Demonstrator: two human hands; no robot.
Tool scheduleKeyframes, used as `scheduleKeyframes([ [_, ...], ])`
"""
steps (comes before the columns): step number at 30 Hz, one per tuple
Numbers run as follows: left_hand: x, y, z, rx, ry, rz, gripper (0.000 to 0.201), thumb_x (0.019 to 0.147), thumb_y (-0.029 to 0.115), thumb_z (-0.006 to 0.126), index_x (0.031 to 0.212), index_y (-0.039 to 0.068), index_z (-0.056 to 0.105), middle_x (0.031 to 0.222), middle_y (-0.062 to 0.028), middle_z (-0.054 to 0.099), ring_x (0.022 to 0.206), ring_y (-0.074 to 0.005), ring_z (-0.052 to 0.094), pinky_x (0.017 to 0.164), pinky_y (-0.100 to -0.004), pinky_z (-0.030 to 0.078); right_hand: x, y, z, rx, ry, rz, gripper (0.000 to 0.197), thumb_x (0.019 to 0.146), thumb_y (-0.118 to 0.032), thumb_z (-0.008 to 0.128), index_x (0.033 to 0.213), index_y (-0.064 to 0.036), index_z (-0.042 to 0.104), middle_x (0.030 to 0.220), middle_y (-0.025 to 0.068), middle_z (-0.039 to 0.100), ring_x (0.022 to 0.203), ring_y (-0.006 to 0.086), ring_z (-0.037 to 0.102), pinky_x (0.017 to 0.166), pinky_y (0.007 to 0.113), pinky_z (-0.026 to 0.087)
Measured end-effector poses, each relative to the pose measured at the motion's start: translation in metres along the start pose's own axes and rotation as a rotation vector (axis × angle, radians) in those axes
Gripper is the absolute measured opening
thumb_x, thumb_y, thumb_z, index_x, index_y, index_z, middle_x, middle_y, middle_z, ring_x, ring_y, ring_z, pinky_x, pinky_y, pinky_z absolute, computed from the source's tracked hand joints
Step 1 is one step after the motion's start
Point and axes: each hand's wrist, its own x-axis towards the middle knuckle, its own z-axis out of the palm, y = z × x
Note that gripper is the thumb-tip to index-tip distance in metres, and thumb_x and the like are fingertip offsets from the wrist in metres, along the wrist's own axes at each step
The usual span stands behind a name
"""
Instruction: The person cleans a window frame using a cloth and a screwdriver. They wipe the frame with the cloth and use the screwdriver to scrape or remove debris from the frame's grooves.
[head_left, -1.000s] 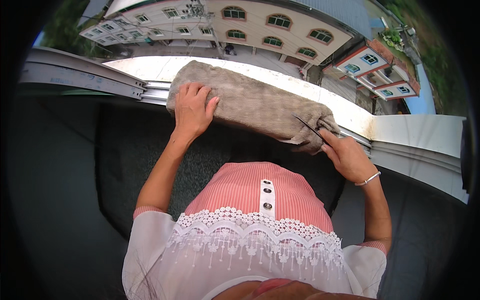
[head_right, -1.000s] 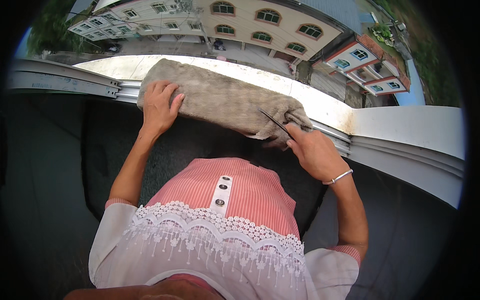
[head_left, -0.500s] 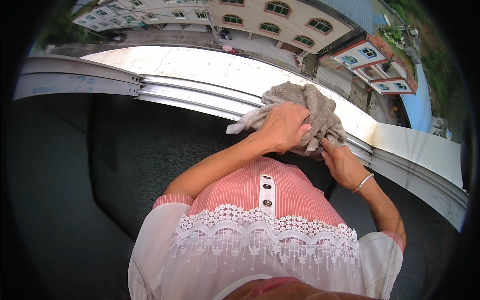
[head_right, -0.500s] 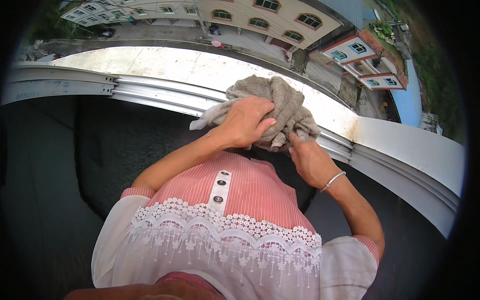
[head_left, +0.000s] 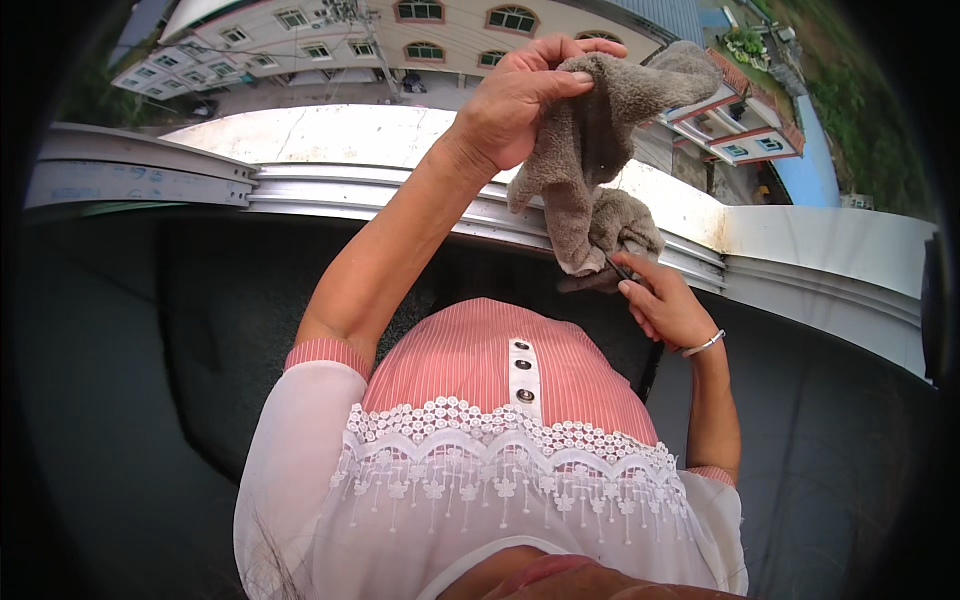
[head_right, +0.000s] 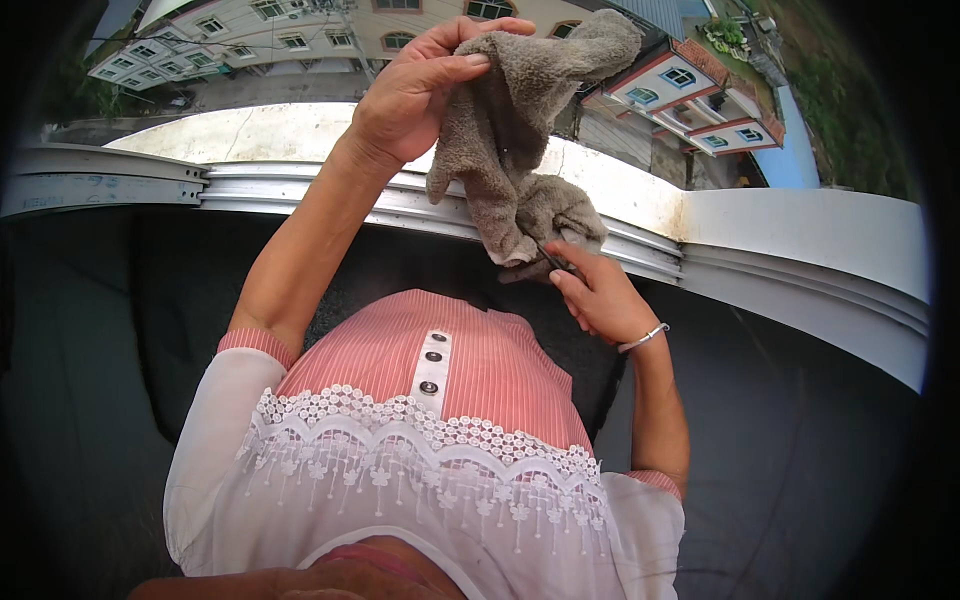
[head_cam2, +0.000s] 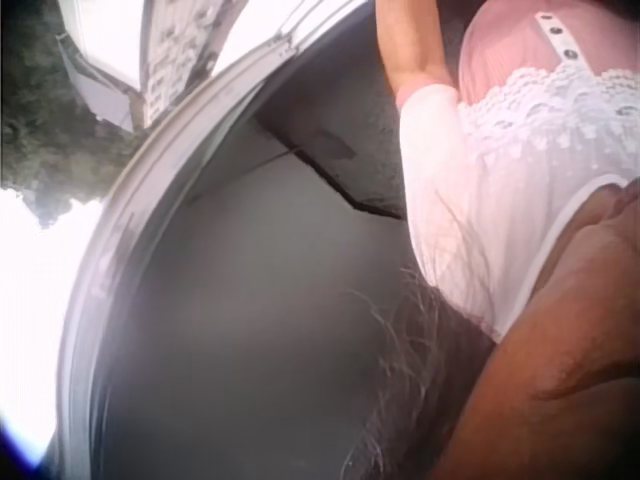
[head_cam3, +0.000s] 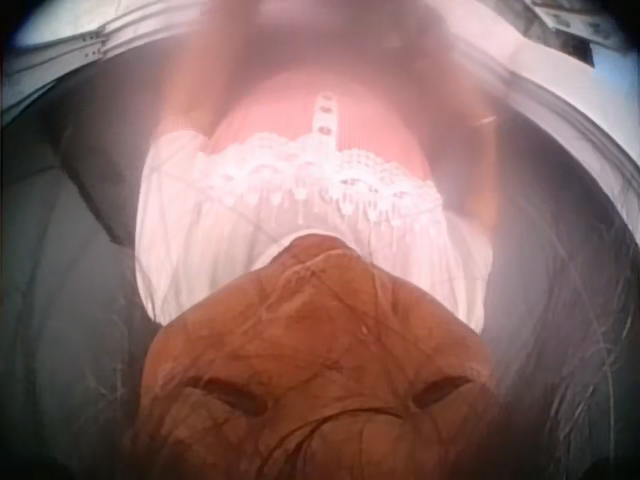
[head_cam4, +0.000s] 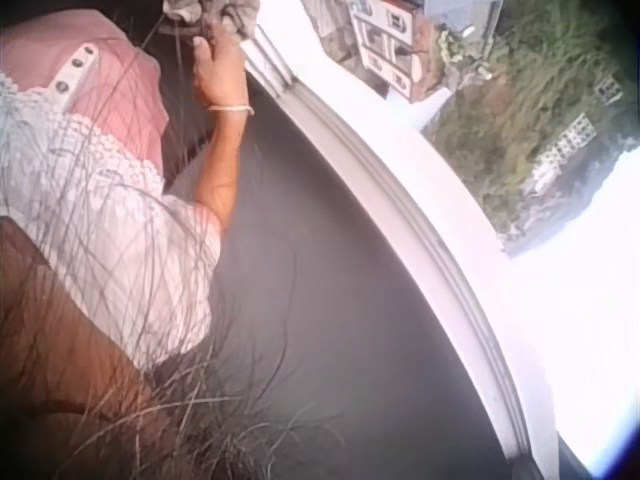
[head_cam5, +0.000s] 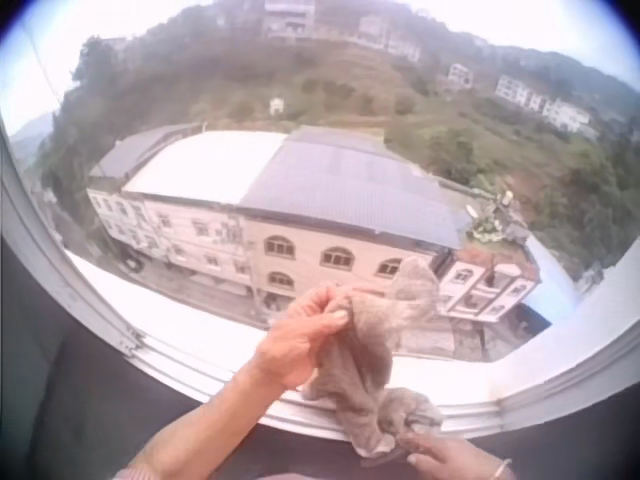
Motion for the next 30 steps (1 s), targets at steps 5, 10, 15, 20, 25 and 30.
scheduleKeyframes([
  [5,-0.045,0.053,-0.05,0.141,0.161,0.135,0.021,0.108,0.012,0.053,0.126,0.005,0.061,0.13,-0.0098,0.069,0.121,-0.0187,0.063,0.109,-0.037,0.048,-0.002,-0.006,-0.037,-0.727,0.297,-0.336,0.028,0.1,-0.016,0.061,0.122,0.0003,0.061,0.087,0.0291,0.066,0.089,0.0503,0.063,0.079,0.053,0.048],
  [10,-0.062,0.101,-0.04,0.374,0.197,0.294,0.025,0.109,0.017,0.054,0.129,0.003,0.061,0.125,-0.0082,0.07,0.115,-0.0162,0.065,0.104,-0.0328,0.049,-0.027,-0.027,-0.075,-0.919,0.638,-0.136,0.031,0.1,-0.015,0.061,0.128,-0.0023,0.061,0.083,0.028,0.068,0.081,0.0497,0.064,0.073,0.053,0.05],
  [15,-0.099,0.108,0.001,0.552,0.399,0.105,0.021,0.108,0.019,0.057,0.117,0.001,0.062,0.11,-0.0045,0.071,0.101,-0.0109,0.066,0.092,-0.0285,0.054,-0.022,-0.023,-0.057,-0.418,0.233,-0.348,0.035,0.103,-0.015,0.062,0.135,-0.0017,0.062,0.064,-0.0032,0.047,0.048,0.0044,0.04,0.043,0.025,0.034],
  [20,-0.126,0.118,-0.006,0.518,0.479,0.161,0.025,0.108,0.016,0.056,0.124,-0.002,0.061,0.117,-0.0104,0.072,0.107,-0.0181,0.07,0.097,-0.0359,0.058,0.018,-0.025,-0.01,0.057,0.037,-0.271,0.02,0.099,-0.019,0.07,0.1,-0.0059,0.056,0.064,-0.0051,0.048,0.048,0.0038,0.048,0.042,0.021,0.037],
  [25,-0.099,0.066,0.05,0.463,0.19,0.099,0.04,0.102,0.017,0.066,0.136,-0.002,0.059,0.148,-0.0167,0.049,0.134,-0.0256,0.054,0.111,-0.0417,0.047,0.06,-0.08,0.064,0.71,-0.051,-0.726,0.04,0.091,-0.015,0.08,0.116,-0.0055,0.051,0.095,0.0059,0.068,0.063,0.0081,0.061,0.046,0.019,0.049],
  [30,-0.091,0.071,0.06,0.604,0.216,-0.143,0.057,0.095,0.025,0.07,0.143,0.0,0.054,0.153,-0.0191,0.045,0.148,-0.0308,0.039,0.116,-0.0469,0.04,0.057,-0.073,0.068,0.926,-0.024,-0.647,0.032,0.097,-0.013,0.071,0.122,0.0028,0.057,0.083,0.0082,0.068,0.051,0.0095,0.059,0.042,0.022,0.049],
])
